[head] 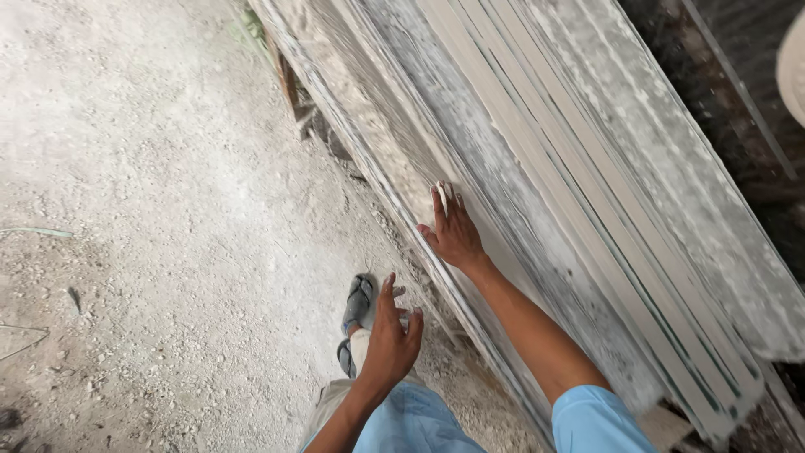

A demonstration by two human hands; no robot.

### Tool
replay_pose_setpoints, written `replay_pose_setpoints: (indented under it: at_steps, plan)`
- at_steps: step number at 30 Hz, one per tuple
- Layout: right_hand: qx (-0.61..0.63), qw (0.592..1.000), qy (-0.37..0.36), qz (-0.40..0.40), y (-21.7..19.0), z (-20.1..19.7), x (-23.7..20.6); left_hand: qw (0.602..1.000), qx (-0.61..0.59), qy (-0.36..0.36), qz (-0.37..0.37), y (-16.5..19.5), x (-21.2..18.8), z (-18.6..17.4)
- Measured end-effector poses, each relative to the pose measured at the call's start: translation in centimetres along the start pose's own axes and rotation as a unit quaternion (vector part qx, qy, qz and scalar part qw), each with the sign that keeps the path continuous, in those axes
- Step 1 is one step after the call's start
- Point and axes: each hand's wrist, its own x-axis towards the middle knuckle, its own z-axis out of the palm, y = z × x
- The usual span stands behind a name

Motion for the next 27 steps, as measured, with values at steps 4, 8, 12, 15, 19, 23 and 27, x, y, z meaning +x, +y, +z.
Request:
replay_pose_setpoints:
  at_steps: [4, 8, 12, 15, 19, 23, 27]
  plan:
    - [0.007, 1.000, 0.008, -0.007, -1.0, 0.3, 7.6, 1.000, 0.006, 0.015, 0.008, 0.4, 4.9, -2.1]
    - [0.006, 1.000, 0.010, -0.012, -1.8, 0.4, 14.8, 0.997, 0.029, 0.043, 0.054, 0.8, 10.4, -4.0]
    - [0.015, 0.999, 0.035, -0.026, -2.5, 0.7, 20.5, 0.997, -0.018, 0.071, 0.027, 1.2, 14.8, -6.4]
    - [0.025, 0.998, 0.040, -0.028, -3.3, 0.8, 24.1, 0.995, -0.029, 0.093, 0.002, 1.4, 17.2, -8.2]
    - [0.019, 0.998, 0.043, -0.032, -3.8, 0.9, 29.1, 0.995, -0.016, 0.095, 0.003, 1.3, 20.1, -10.3]
    - [0.037, 0.998, 0.034, -0.027, -4.4, 1.3, 34.6, 0.997, -0.019, 0.080, -0.011, 0.6, 23.4, -12.8]
    - [0.025, 0.999, 0.027, -0.022, -5.5, 1.4, 40.7, 0.998, 0.001, 0.057, -0.006, 0.4, 27.7, -16.4]
